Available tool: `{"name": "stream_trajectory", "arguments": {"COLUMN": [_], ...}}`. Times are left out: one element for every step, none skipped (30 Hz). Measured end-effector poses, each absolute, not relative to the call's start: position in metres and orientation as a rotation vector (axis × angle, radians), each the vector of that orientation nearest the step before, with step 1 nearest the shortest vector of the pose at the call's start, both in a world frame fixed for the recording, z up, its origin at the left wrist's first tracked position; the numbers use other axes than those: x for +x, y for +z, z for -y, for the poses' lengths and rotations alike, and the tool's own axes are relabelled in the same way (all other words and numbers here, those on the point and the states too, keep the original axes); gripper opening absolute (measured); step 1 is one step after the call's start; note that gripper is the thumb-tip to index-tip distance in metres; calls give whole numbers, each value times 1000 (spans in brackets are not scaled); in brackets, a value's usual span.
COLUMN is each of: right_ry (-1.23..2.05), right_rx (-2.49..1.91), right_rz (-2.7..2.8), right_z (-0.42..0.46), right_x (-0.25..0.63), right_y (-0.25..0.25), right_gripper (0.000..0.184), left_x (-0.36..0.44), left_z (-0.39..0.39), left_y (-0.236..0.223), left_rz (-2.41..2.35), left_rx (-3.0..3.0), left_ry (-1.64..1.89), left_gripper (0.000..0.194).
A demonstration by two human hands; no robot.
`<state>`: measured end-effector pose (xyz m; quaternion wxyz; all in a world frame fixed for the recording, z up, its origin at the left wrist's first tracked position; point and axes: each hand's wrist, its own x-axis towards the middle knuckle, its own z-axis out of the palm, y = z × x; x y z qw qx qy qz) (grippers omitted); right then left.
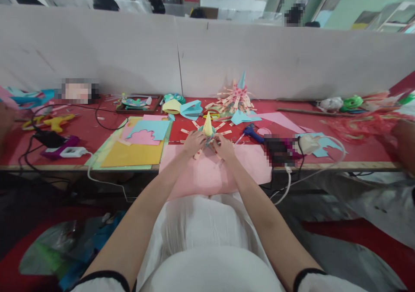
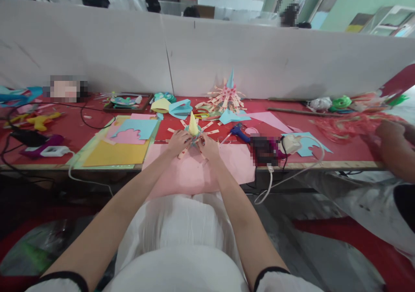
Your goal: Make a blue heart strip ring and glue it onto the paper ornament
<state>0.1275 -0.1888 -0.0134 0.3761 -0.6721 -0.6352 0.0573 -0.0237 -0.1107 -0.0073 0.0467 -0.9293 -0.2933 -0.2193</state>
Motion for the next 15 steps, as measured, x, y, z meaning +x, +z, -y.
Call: {"name": "stream_trajectory", "arguments": {"right_ry": [157, 168, 175, 179, 179, 177, 176, 175, 174, 174, 173, 169, 163, 154, 145], "right_rx": [-1725, -1728, -1727, -1723, -1716, -1711, -1709, -1709, -1709, -1709, -1707, -1704, -1701, -1700, -1701], "right_rz": [1624, 1622, 1621, 1622, 1623, 1625, 1626, 1625, 1624, 1623, 1625, 1627, 1631, 1636, 1640], "right_z": [189, 189, 189, 189, 189, 189, 189, 189, 189, 189, 189, 189, 189, 189, 188], "right_x": [127, 127, 127, 127, 127, 127, 127, 127, 127, 127, 127, 128, 128, 128, 128], "right_y": [-13, -13, -12, -12, -12, -13, -13, -13, -13, -13, -14, -14, -14, -14, -15], "right_gripper": [14, 14, 13, 13, 12, 12, 11, 11, 11, 10, 10, 10, 10, 9, 10], "left_x": [-24, -24, -24, -24, -24, -24, -24, -24, -24, -24, -24, -24, -24, -24, -24], "left_z": [110, 109, 108, 108, 107, 107, 107, 107, 107, 107, 107, 107, 107, 107, 107], "left_y": [-8, -9, -10, -11, -11, -12, -12, -13, -13, -12, -12, -12, -11, -11, -11], "left_rz": [885, 880, 881, 882, 883, 884, 883, 880, 879, 882, 889, 893, 895, 897, 898], "left_rx": [-2838, -2839, -2841, -2845, -2846, -2847, -2847, -2847, -2846, -2846, -2846, -2849, -2853, -2858, -2864], "left_ry": [-653, -637, -623, -612, -606, -605, -606, -606, -609, -614, -622, -631, -641, -652, -666], "left_gripper": [19, 19, 17, 16, 16, 16, 17, 17, 18, 18, 19, 19, 19, 19, 19]}}
